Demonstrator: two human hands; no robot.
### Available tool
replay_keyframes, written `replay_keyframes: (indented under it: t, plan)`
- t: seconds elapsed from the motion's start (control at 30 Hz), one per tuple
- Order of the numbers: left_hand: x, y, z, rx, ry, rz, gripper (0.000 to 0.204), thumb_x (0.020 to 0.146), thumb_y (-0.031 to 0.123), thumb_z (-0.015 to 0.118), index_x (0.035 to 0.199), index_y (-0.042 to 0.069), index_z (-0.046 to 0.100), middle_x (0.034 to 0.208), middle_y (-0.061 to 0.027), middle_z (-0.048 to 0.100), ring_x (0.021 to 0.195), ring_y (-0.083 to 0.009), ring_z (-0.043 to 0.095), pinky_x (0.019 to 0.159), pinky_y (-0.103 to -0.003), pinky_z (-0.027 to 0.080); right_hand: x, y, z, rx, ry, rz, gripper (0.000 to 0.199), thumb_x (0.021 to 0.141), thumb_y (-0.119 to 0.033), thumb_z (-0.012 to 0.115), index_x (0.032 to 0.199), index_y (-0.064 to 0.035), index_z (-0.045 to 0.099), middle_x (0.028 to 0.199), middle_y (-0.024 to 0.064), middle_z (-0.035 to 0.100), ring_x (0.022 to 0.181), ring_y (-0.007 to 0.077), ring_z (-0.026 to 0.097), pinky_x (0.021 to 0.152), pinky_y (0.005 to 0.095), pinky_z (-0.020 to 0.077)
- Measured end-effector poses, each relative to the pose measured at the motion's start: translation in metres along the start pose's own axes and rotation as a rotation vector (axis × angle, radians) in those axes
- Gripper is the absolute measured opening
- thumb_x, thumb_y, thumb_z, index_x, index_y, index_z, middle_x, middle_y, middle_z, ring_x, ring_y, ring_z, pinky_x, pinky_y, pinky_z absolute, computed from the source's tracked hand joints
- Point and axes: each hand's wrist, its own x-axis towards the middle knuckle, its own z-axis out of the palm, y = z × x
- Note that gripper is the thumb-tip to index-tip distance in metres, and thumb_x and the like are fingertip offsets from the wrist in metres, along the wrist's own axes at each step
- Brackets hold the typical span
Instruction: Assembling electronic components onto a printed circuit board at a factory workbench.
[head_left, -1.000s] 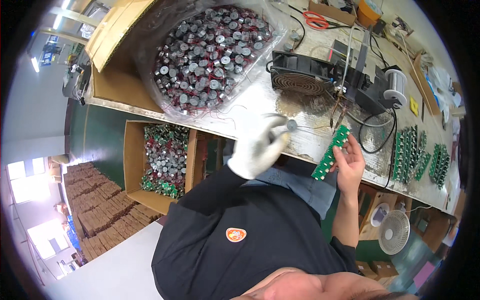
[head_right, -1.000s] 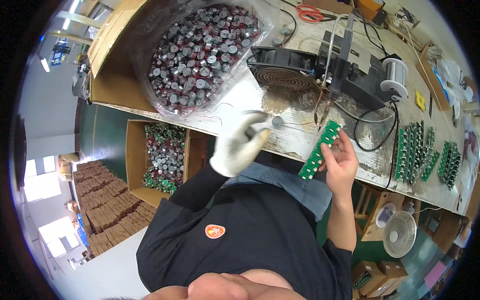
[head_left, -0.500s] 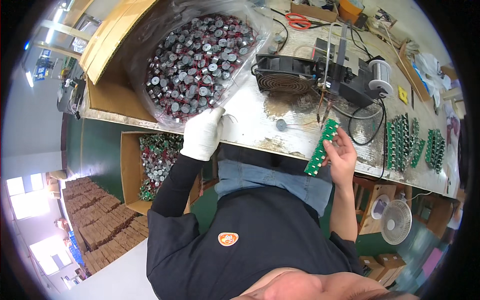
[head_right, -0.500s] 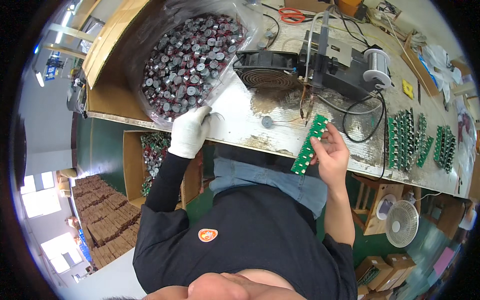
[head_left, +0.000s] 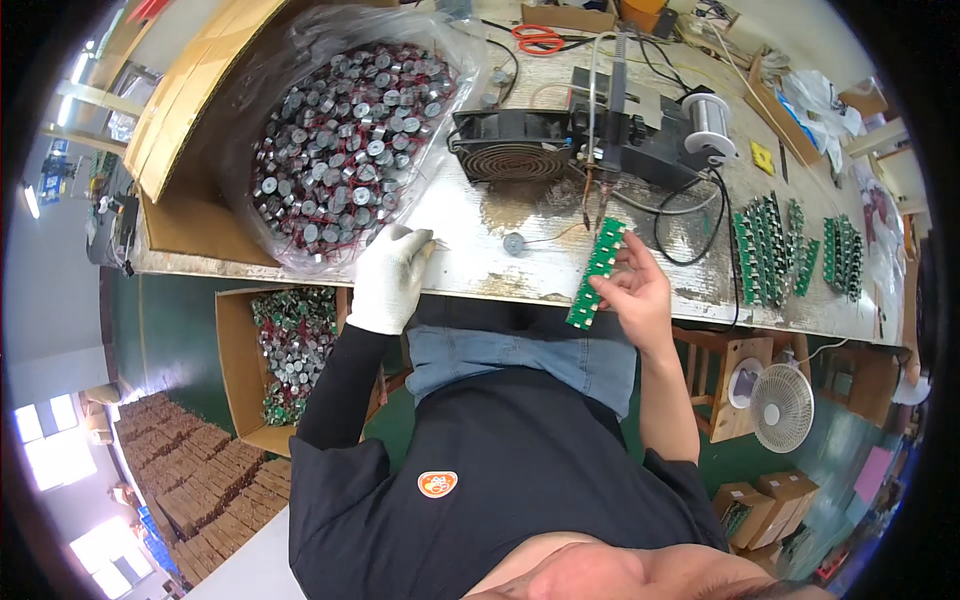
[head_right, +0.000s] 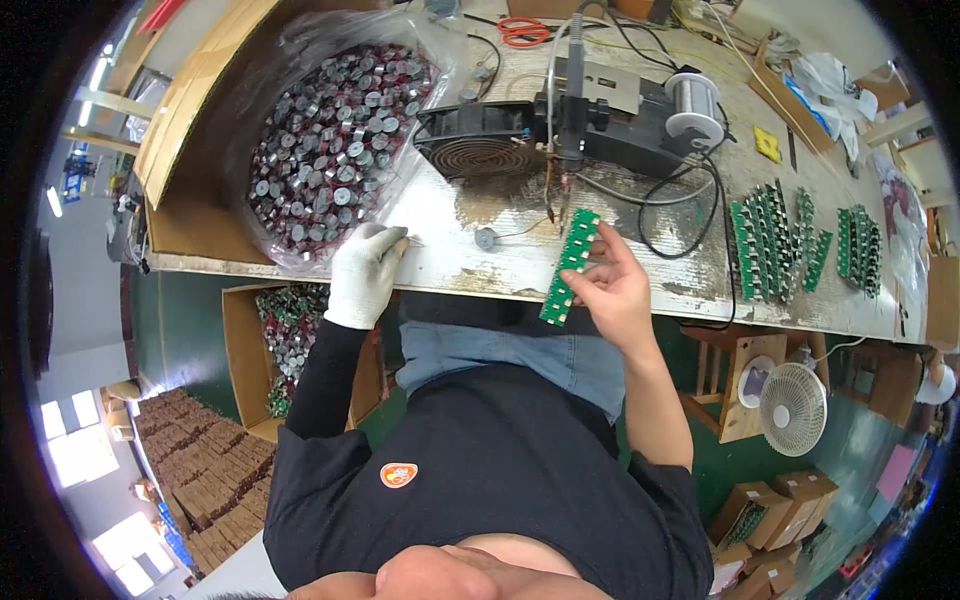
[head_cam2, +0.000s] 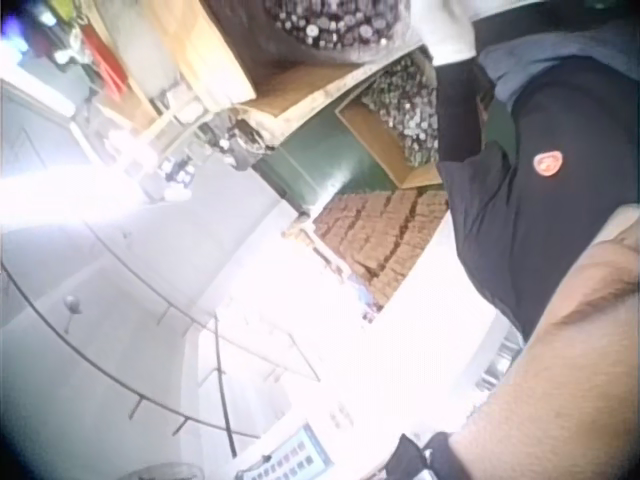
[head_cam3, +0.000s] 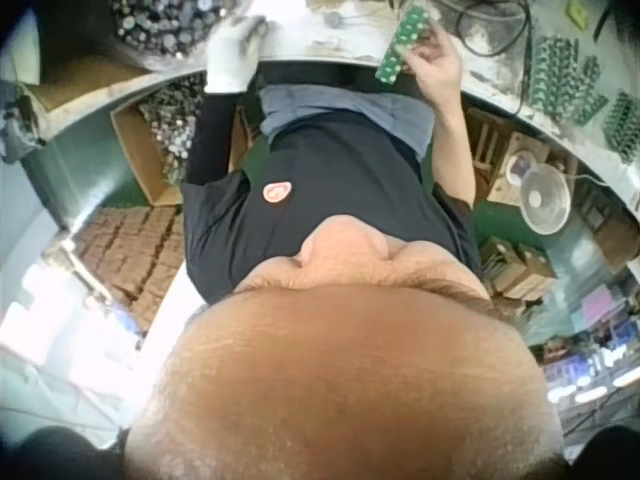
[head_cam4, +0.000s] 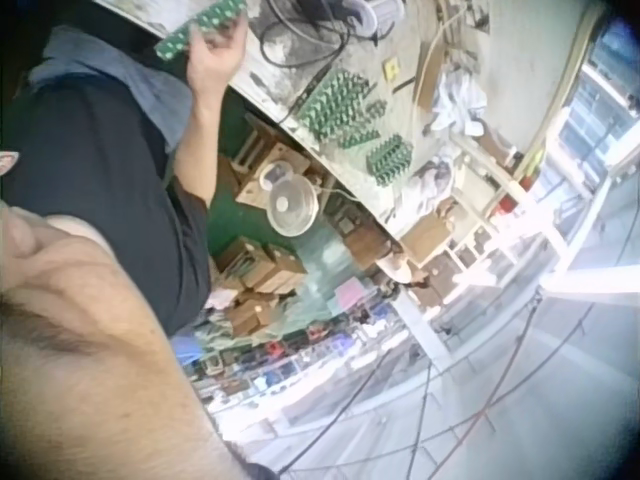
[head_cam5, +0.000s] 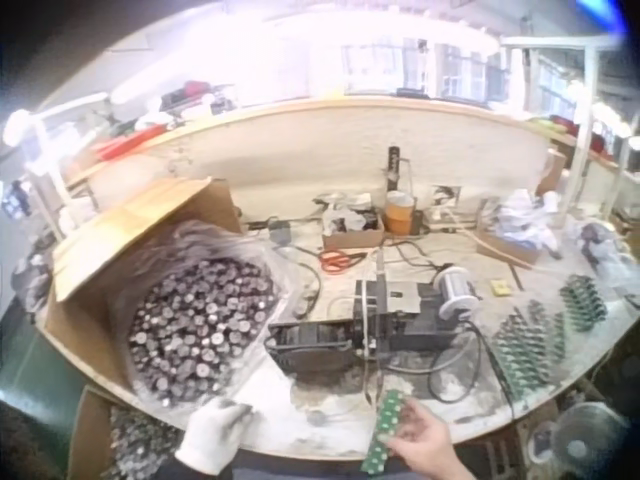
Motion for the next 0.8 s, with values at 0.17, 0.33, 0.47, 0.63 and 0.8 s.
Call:
replay_keyframes:
  t: [0.17, 0.33, 0.47, 0.63, 0.8]
  plan:
    - [0.004, 0.013, 0.001, 0.080, -0.065, 0.068, 0.014, 0.084, 0.010, 0.065, 0.096, 0.005, 0.067, 0.086, -0.0138, 0.060, 0.077, -0.0307, 0.062, 0.067, -0.038, 0.050, 0.000, -0.001, -0.002, 0.003, -0.010, 0.030, 0.071, 0.078, 0.006, 0.069, 0.139, 0.0086, 0.032, 0.113, 0.0158, 0.053, 0.072, 0.0115, 0.062, 0.055, 0.0215, 0.0511]
    - [0.010, 0.028, 0.005, -0.046, -0.117, 0.057, 0.013, 0.084, 0.006, 0.062, 0.096, 0.001, 0.066, 0.084, -0.0139, 0.061, 0.072, -0.0269, 0.063, 0.064, -0.034, 0.049, -0.003, -0.008, -0.004, -0.005, 0.000, 0.074, 0.070, 0.080, 0.004, 0.068, 0.140, 0.0066, 0.032, 0.108, 0.0169, 0.056, 0.075, 0.0130, 0.064, 0.056, 0.0219, 0.0514]
    - [0.003, 0.052, 0.027, -0.580, -0.217, -0.240, 0.015, 0.092, 0.007, 0.057, 0.097, -0.005, 0.064, 0.076, -0.0065, 0.062, 0.063, -0.0105, 0.061, 0.058, -0.024, 0.046, 0.000, -0.012, -0.004, -0.013, -0.022, 0.134, 0.071, 0.082, 0.001, 0.068, 0.142, 0.0048, 0.029, 0.102, 0.0174, 0.060, 0.075, 0.0139, 0.064, 0.055, 0.0227, 0.0509]
    - [0.003, 0.084, 0.051, -0.933, -0.341, -0.502, 0.016, 0.091, 0.011, 0.059, 0.097, -0.002, 0.065, 0.085, -0.0101, 0.066, 0.070, -0.0129, 0.061, 0.066, -0.026, 0.048, 0.004, -0.014, -0.005, 0.005, -0.080, 0.150, 0.070, 0.083, 0.001, 0.067, 0.142, 0.0018, 0.030, 0.101, 0.0153, 0.060, 0.069, 0.0115, 0.063, 0.052, 0.0219, 0.0499]
    - [0.021, 0.083, 0.065, -0.590, -0.147, -0.134, 0.012, 0.087, 0.008, 0.060, 0.093, -0.001, 0.065, 0.085, -0.0132, 0.065, 0.080, -0.0260, 0.062, 0.073, -0.031, 0.047, 0.004, -0.017, -0.005, -0.003, -0.100, 0.142, 0.068, 0.083, 0.002, 0.066, 0.142, -0.0004, 0.032, 0.102, 0.0145, 0.060, 0.066, 0.0102, 0.062, 0.050, 0.0216, 0.0495]
